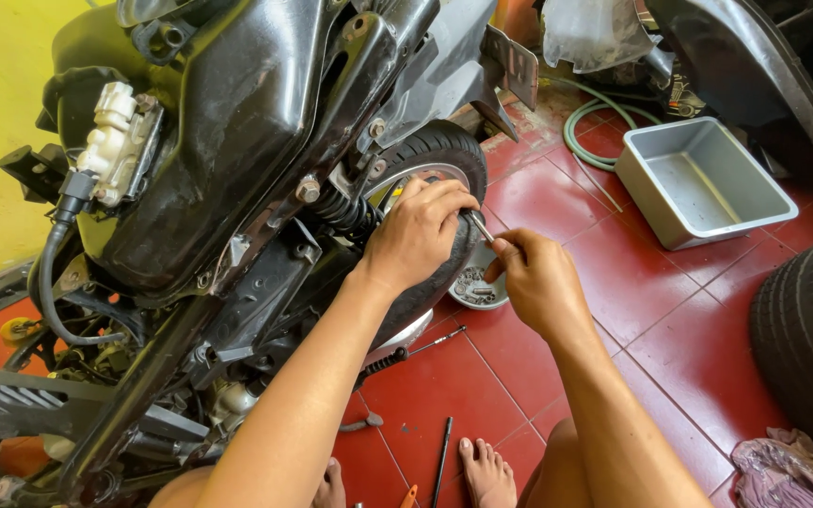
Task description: Disassembling and cleaning components of a motorcycle engine area, including removing a plastic cover and unscrewing parts.
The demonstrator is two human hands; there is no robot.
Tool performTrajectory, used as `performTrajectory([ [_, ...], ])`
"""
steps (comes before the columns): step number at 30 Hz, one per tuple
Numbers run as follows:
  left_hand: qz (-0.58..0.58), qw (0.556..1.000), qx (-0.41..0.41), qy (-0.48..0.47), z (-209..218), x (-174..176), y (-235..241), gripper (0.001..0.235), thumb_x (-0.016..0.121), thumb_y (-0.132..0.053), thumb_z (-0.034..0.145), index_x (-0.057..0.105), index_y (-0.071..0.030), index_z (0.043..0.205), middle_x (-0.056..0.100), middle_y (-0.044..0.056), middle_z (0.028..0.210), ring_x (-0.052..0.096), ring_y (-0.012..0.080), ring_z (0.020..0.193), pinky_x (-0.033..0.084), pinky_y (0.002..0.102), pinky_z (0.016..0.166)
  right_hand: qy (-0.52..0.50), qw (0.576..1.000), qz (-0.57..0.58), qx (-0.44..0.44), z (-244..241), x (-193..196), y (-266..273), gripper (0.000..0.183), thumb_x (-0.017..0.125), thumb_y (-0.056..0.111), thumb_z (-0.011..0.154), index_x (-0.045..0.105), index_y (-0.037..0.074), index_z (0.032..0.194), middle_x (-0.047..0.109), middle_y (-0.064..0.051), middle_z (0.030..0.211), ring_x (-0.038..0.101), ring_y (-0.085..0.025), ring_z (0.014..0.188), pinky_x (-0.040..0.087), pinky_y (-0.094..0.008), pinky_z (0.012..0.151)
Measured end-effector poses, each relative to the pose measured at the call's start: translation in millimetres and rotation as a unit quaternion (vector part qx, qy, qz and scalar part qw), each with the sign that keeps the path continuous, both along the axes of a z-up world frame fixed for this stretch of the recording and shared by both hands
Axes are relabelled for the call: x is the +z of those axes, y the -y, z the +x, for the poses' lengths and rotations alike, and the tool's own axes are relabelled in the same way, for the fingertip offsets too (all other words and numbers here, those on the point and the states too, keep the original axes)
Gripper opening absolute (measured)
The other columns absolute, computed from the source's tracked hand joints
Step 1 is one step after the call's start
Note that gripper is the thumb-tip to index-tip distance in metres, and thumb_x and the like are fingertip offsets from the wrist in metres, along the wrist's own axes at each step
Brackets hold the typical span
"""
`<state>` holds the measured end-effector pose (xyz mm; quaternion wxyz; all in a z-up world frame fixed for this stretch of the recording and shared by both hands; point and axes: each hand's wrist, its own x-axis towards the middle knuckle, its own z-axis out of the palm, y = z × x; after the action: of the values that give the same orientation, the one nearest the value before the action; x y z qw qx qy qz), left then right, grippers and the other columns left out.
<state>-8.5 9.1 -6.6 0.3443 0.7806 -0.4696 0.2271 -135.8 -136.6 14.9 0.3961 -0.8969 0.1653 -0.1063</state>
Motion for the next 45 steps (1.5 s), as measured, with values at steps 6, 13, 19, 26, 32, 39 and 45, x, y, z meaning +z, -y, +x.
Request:
performTrajectory([
  [6,0.006,1.000,0.012,0.003,-4.0,4.3,-0.3,0.022,0.056,-0.016,0.095,0.073,-0.022,0.108,0.072,0.002,0.113,0.067,0.0268,0.105,0.052,0.038,0.097,0.030,0.990,-0.136,-0.024,1.4,-12.8,5.3,0.025,0.067,0.028,0.097,0.071,0.005,0.108,0.078,-0.015,0.092,0.073,-0.043,0.095,0.055,-0.055,0.084],
  [13,0.128,0.991,0.044,-0.007,-21.3,24.8,-3.3,0.018,0.064,-0.033,0.095,0.075,-0.030,0.109,0.063,-0.001,0.122,0.057,0.0324,0.115,0.057,0.051,0.089,0.010,0.989,-0.143,-0.026,4.1,-13.2,7.2,0.024,0.065,0.031,0.097,0.072,0.011,0.108,0.078,-0.013,0.087,0.072,-0.042,0.095,0.055,-0.055,0.087],
  [19,0.135,0.988,0.067,0.011,-11.5,7.3,3.0,0.023,0.057,-0.042,0.101,0.076,-0.034,0.112,0.061,-0.003,0.121,0.057,0.0304,0.115,0.058,0.051,0.086,-0.029,0.991,-0.132,-0.017,-21.6,11.0,5.5,0.036,0.069,0.032,0.092,0.067,0.010,0.121,0.078,-0.015,0.096,0.071,-0.042,0.104,0.055,-0.057,0.090],
  [26,0.132,0.988,0.072,0.046,-8.9,1.9,4.6,0.022,0.055,-0.040,0.101,0.074,-0.033,0.109,0.061,-0.002,0.120,0.059,0.0320,0.112,0.060,0.051,0.080,-0.086,0.977,-0.182,-0.067,-54.8,10.1,18.1,0.024,0.063,0.032,0.098,0.070,0.015,0.114,0.079,-0.009,0.090,0.074,-0.038,0.094,0.058,-0.052,0.086],
  [32,0.115,0.989,0.071,0.058,-9.6,0.7,4.1,0.021,0.055,-0.039,0.102,0.074,-0.033,0.109,0.061,-0.001,0.119,0.061,0.0312,0.111,0.061,0.049,0.079,-0.061,0.981,-0.175,-0.054,-50.2,-4.1,21.1,0.024,0.058,0.037,0.103,0.070,0.018,0.112,0.078,-0.010,0.089,0.073,-0.040,0.095,0.056,-0.054,0.086],
  [39,0.112,0.986,0.087,0.084,-10.4,-7.7,8.2,0.018,0.058,-0.037,0.100,0.073,-0.032,0.109,0.062,-0.001,0.120,0.061,0.0314,0.111,0.061,0.049,0.079,-0.070,0.996,-0.016,-0.047,-45.0,-14.0,30.6,0.027,0.056,0.040,0.101,0.076,0.024,0.109,0.077,-0.007,0.083,0.074,-0.032,0.098,0.055,-0.052,0.089],
  [45,0.080,0.990,0.070,0.088,-0.3,-16.1,10.2,0.022,0.048,-0.024,0.107,0.067,-0.023,0.117,0.065,0.000,0.115,0.064,0.0275,0.106,0.061,0.040,0.078,-0.053,0.987,-0.135,-0.075,-42.4,-13.7,2.3,0.039,0.041,0.040,0.109,0.067,0.011,0.107,0.075,-0.021,0.088,0.070,-0.050,0.092,0.052,-0.060,0.084],
])
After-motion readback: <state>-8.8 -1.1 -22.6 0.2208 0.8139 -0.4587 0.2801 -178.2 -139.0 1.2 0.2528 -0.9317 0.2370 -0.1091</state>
